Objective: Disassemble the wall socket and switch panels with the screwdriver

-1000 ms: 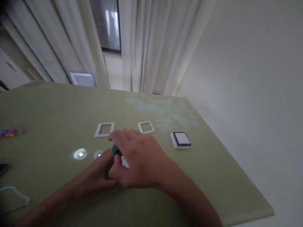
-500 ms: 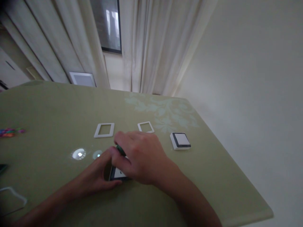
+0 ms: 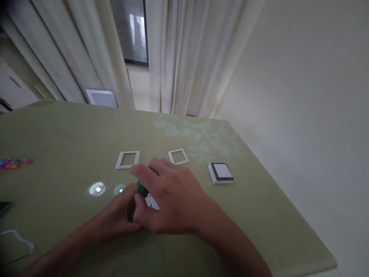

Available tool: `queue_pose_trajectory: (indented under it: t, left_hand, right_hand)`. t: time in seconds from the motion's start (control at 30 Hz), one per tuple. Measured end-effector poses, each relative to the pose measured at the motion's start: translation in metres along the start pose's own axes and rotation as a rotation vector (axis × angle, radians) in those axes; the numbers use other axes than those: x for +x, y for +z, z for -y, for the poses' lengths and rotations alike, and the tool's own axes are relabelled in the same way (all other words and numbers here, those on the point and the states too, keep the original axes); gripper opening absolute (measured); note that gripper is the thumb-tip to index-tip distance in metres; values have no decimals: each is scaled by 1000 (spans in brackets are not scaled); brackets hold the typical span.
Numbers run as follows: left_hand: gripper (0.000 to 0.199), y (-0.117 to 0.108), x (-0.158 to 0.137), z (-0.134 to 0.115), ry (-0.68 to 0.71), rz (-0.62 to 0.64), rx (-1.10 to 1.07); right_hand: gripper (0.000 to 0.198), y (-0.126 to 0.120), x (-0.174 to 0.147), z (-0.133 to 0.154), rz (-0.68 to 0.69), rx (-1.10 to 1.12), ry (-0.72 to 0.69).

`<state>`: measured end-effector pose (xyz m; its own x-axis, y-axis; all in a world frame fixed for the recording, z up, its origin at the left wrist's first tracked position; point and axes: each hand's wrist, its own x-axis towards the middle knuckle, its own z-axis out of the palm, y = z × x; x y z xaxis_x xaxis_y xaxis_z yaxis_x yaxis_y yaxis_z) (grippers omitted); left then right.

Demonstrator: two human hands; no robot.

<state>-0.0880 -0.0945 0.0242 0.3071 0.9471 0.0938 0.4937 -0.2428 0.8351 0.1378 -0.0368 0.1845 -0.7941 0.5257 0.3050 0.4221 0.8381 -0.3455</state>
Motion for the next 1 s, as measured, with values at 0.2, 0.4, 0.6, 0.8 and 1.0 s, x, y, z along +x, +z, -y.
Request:
queue_pose_trajectory:
  t: [0.2,0.4,0.6,0.8,1.0]
  left_hand:
    - [77,-2,1,0,45,0,32]
    - [74,-3,1,0,40,20,-24]
    - [78,-2,1,1,25,11,7]
    - [78,-4,0,5,17,34,1]
    - [80,-4,-1,8,16,22,-1]
  right_hand:
    - [28,-3,-1,-6,-10,-67,37]
    - [26,-1,-2,-10,-49,-106,30]
    - [26,-11,-10,-13,-236,-27,-62]
    - [28,-23,-14,-18,-191,-105,27]
    - [29,-18,-8,-22,-90,-122,92]
